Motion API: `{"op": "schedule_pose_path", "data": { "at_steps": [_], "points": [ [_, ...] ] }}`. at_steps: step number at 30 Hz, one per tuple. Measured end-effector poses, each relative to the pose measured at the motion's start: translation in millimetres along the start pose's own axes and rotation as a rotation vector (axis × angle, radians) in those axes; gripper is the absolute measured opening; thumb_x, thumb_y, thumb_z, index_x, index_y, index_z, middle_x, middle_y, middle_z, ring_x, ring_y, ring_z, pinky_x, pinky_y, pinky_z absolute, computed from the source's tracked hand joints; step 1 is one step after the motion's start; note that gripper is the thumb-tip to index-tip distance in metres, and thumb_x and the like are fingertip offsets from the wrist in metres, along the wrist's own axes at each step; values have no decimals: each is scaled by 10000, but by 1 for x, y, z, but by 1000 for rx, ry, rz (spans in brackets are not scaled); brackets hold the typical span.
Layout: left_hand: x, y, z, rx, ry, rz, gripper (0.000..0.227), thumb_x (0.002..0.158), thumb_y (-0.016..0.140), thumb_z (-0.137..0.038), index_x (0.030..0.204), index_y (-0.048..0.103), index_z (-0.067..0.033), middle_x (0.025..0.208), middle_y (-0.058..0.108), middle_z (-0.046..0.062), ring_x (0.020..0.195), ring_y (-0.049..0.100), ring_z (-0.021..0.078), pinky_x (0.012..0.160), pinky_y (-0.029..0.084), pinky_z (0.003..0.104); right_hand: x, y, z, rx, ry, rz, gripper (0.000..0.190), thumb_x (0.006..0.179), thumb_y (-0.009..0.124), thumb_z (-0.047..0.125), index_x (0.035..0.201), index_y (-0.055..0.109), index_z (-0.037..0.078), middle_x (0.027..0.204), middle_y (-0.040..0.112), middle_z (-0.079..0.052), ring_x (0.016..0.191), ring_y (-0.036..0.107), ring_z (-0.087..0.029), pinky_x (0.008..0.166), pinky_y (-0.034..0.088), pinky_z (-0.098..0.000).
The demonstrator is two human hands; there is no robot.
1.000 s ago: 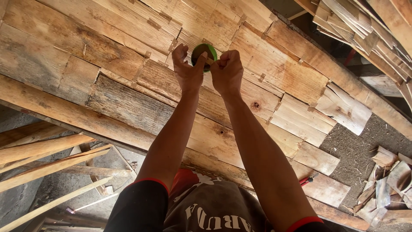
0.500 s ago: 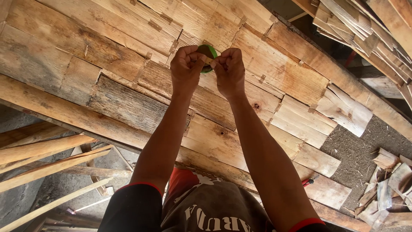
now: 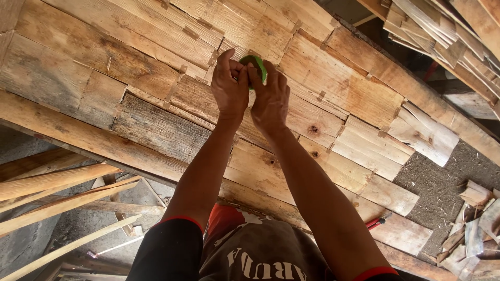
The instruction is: The person is applying adhesive and assembling thin wood planks onto a wooden base.
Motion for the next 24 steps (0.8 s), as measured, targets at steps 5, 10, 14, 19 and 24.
{"op": "schedule_pose_path", "data": {
  "at_steps": [5, 10, 14, 19, 24],
  "points": [
    [-4, 4, 8, -60, -89, 22, 429, 953, 719, -7, 1332, 531, -79, 850, 683, 30, 741, 669, 141, 655, 580, 300, -6, -2, 7, -38, -5, 70, 729, 859, 634, 1, 1554, 491, 172, 1559, 405, -141, 1355, 450, -349, 1094, 397, -492],
    [2, 3, 12, -85, -171, 26, 460, 905, 711, 19, 1314, 513, -48, 831, 689, 26, 702, 666, 120, 637, 561, 274, -3, -1, 10, -101, 8, 102, 691, 903, 602, 89, 1576, 444, 114, 1555, 394, -154, 1367, 440, -359, 1102, 375, -500],
    [-5, -5, 23, -303, -251, -18, 393, 927, 660, 49, 1297, 543, -19, 865, 689, 51, 753, 653, 112, 672, 544, 247, -3, -9, 7, -60, 50, 125, 761, 797, 645, -3, 1534, 469, 74, 1547, 403, -161, 1360, 440, -355, 1099, 380, -474],
    [-39, -1, 7, -578, -254, 41, 221, 1019, 692, -12, 1228, 623, 10, 987, 674, 62, 841, 615, 92, 736, 523, 232, -27, -29, -12, 238, 193, -77, 438, 926, 762, 80, 1345, 634, 82, 1426, 541, -117, 1285, 543, -322, 1052, 446, -446],
    [-99, 37, -22, -924, -493, 193, 104, 1033, 666, -45, 1128, 656, -2, 1037, 715, 58, 913, 663, 82, 795, 560, 225, -81, 10, -73, 1130, 622, -30, 338, 993, 727, 285, 1238, 667, 62, 1118, 745, -37, 1017, 706, -140, 881, 584, -273]
  ]
}}
Point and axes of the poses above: each hand's wrist, its own x-axis towards the middle knuckle, its own y-axis out of the palm, z = x × y, the point moved 4 cm from there along x, towards the middle knuckle
